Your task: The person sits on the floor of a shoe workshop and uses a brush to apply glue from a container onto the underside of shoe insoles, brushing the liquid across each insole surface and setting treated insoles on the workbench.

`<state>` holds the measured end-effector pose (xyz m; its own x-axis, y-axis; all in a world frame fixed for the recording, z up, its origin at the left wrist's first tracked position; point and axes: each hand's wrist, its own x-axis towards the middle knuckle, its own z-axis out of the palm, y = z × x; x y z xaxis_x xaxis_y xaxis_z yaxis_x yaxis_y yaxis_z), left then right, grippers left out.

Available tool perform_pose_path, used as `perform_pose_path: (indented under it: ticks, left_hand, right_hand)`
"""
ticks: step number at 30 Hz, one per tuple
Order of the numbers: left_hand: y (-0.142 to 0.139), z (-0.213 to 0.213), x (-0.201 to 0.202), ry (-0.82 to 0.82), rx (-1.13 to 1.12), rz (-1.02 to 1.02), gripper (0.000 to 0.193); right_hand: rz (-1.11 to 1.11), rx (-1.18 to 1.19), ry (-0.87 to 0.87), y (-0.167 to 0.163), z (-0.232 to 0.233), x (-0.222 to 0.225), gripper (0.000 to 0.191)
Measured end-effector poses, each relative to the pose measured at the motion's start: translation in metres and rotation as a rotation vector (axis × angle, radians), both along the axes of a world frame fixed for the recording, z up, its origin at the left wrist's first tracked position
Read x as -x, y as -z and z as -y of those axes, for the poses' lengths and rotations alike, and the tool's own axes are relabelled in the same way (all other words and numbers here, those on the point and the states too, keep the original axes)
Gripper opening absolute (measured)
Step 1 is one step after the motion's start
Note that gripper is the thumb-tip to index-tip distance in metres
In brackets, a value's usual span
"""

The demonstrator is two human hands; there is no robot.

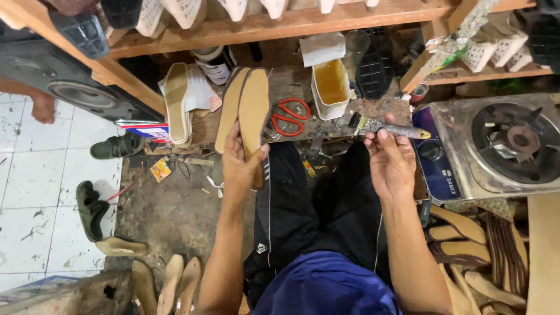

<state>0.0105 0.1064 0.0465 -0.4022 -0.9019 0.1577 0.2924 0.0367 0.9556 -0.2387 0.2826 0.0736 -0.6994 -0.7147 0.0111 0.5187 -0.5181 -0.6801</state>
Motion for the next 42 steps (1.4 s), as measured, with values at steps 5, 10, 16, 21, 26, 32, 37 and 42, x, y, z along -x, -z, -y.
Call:
perform_pose_path:
  ticks: [5, 10, 16, 21, 26, 32, 37, 42]
  left_hand:
    - [-0.023, -0.037, -0.001, 0.099, -0.187, -0.174, 0.061]
    - [-0.056, -0.072, -0.017, 0.266, -0.328, -0.204, 0.058]
    - [-0.079, -0.098, -0.027, 0.424, -0.326, -0.295, 0.057]
    - [-0.079, -0.114, -0.023, 0.447, -0.280, -0.258, 0.053]
    - [-0.070, -0.121, -0.014, 0.367, -0.253, -0.234, 0.052]
    - [-0.055, -0.112, -0.009, 0.348, -0.324, -0.292, 0.056]
    - [-0.054, -0.106, -0.012, 0.408, -0.358, -0.455, 0.065]
    - [-0.057, -0.101, -0.019, 0.457, -0.466, -0.731, 0.070]
  right_hand:
    - [-0.021, 0.049, -0.052, 0.000, 0.006, -0.007, 0.028]
    - [-0.185, 0.132, 0.068, -0.019, 0.003, -0.014, 0.022]
    - [-0.305, 0.090, 0.137, -0.051, 0.012, -0.029, 0.032]
    - [-0.422, 0.125, -0.018, -0.073, 0.028, -0.051, 0.062]
    - [-0.903, 0.058, 0.066, -0.076, 0.013, -0.100, 0.076]
    - [-1.115, 0.042, 0.030, -0.061, -0.015, -0.128, 0.077]
    - [-0.725, 0.014, 0.349, -0.057, -0.004, -0.064, 0.026]
    - [-0.533, 0.061, 0.180, -0.047, 0.031, 0.009, 0.032]
